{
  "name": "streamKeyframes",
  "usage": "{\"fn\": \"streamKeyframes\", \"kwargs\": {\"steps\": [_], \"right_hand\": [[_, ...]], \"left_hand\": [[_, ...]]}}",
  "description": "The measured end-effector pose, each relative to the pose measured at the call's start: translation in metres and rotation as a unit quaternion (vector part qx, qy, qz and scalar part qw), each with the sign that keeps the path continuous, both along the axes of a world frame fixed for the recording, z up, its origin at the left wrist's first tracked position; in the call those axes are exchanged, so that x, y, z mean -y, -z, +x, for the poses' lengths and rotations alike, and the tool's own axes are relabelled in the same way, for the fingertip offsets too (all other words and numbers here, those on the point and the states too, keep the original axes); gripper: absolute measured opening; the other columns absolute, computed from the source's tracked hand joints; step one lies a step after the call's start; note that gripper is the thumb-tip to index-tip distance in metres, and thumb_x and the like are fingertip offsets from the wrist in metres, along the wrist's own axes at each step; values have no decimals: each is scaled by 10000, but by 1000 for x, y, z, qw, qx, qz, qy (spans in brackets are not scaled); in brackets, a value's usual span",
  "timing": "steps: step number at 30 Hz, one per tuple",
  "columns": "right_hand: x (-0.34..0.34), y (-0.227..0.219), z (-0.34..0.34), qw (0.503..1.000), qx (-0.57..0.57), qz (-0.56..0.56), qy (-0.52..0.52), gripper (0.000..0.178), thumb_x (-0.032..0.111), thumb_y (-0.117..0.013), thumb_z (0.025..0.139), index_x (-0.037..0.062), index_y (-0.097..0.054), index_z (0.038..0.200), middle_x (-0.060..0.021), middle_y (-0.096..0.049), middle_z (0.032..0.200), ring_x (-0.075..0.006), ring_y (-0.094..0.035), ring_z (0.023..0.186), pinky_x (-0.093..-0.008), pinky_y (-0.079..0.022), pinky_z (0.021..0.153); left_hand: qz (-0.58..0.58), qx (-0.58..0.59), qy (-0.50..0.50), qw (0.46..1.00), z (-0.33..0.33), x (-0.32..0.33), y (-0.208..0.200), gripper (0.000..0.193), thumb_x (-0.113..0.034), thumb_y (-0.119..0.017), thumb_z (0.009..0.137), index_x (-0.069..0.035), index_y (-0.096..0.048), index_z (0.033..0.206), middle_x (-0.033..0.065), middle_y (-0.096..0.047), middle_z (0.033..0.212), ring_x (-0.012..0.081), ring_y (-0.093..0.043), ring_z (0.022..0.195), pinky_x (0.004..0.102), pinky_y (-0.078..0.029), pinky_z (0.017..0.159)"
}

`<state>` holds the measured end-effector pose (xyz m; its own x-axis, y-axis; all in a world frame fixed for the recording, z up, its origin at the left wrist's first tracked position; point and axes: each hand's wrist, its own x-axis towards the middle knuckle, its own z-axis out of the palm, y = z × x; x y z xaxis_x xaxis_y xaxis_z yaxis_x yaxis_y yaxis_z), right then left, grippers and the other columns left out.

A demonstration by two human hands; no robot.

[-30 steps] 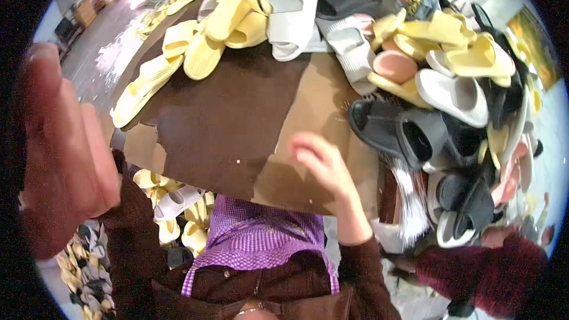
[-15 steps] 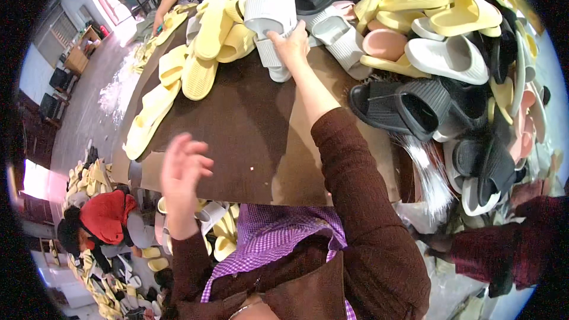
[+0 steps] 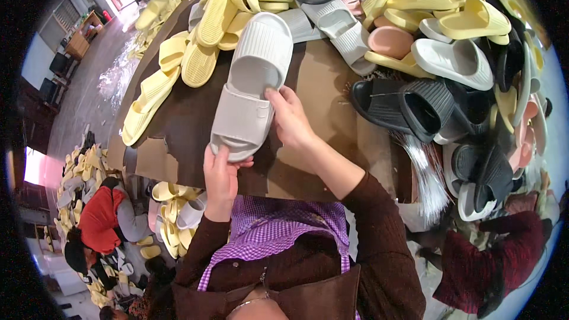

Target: The person pairs slippers and connects them together by threading plastic fasteners through them by hand.

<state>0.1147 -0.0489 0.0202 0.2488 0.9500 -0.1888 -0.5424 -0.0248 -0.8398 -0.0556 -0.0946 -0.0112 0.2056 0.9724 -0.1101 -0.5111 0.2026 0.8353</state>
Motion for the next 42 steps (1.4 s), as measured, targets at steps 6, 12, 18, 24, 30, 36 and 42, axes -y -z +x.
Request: {"fn": "streamKeyframes", "kwargs": {"steps": [6, 12, 18, 24, 30, 36, 42], "right_hand": [[24, -5, 61, 996, 23, 82, -17, 460, 226, -581, 888, -25, -440, 1246, -81, -590, 1043, -148, -577, 873, -290, -478, 736], [18, 6, 89, 980, 181, 76, -7, 484, 241, -615, 869, -3, -448, 1252, -51, -593, 1037, -111, -568, 818, -251, -452, 670], [11, 32, 80, 965, 226, 30, 130, 326, 204, -605, 877, 22, -530, 1136, -21, -612, 920, -85, -564, 729, -214, -432, 631], [19, 25, 82, 982, 180, 44, 42, 212, 180, -577, 895, 33, -563, 1048, -6, -607, 845, -81, -559, 703, -214, -433, 618], [24, 18, 71, 984, 147, 58, 82, 153, 167, -557, 906, 31, -567, 976, -13, -599, 832, -76, -552, 699, -205, -432, 612], [22, 15, 94, 947, 220, 66, 224, 142, 160, -549, 908, 22, -573, 934, -18, -593, 827, -86, -557, 726, -200, -440, 633], [22, -26, 110, 962, 228, 81, 127, 206, 161, -571, 880, -9, -603, 992, -42, -615, 858, -109, -558, 793, -230, -448, 700]], "left_hand": [[27, -19, -27, 999, -41, 4, 2, 257, -109, -432, 930, 15, -412, 1154, 131, -597, 925, 188, -620, 662, 277, -521, 551], [45, -135, 20, 990, -69, 2, 1, 267, -101, -433, 927, 12, -450, 1169, 86, -598, 905, 136, -598, 633, 222, -492, 523], [65, -141, 21, 988, -78, 6, 0, 284, -104, -447, 926, 9, -461, 1185, 49, -595, 901, 93, -576, 623, 205, -473, 510], [36, -136, 0, 990, -85, 5, -8, 270, -118, -468, 924, -3, -472, 1168, 28, -591, 891, 86, -561, 611, 202, -461, 507], [43, -109, -62, 991, -87, -7, 3, 199, -108, -498, 911, -9, -516, 1082, 22, -589, 862, 79, -545, 643, 211, -458, 560], [97, -210, -207, 951, -127, -30, -6, 202, -94, -512, 902, 20, -555, 1063, 51, -614, 912, 96, -574, 773, 235, -476, 671], [131, -269, -196, 934, -169, -73, -46, 347, -105, -516, 900, 50, -524, 1210, 101, -610, 1106, 154, -593, 946, 274, -462, 835]]}}
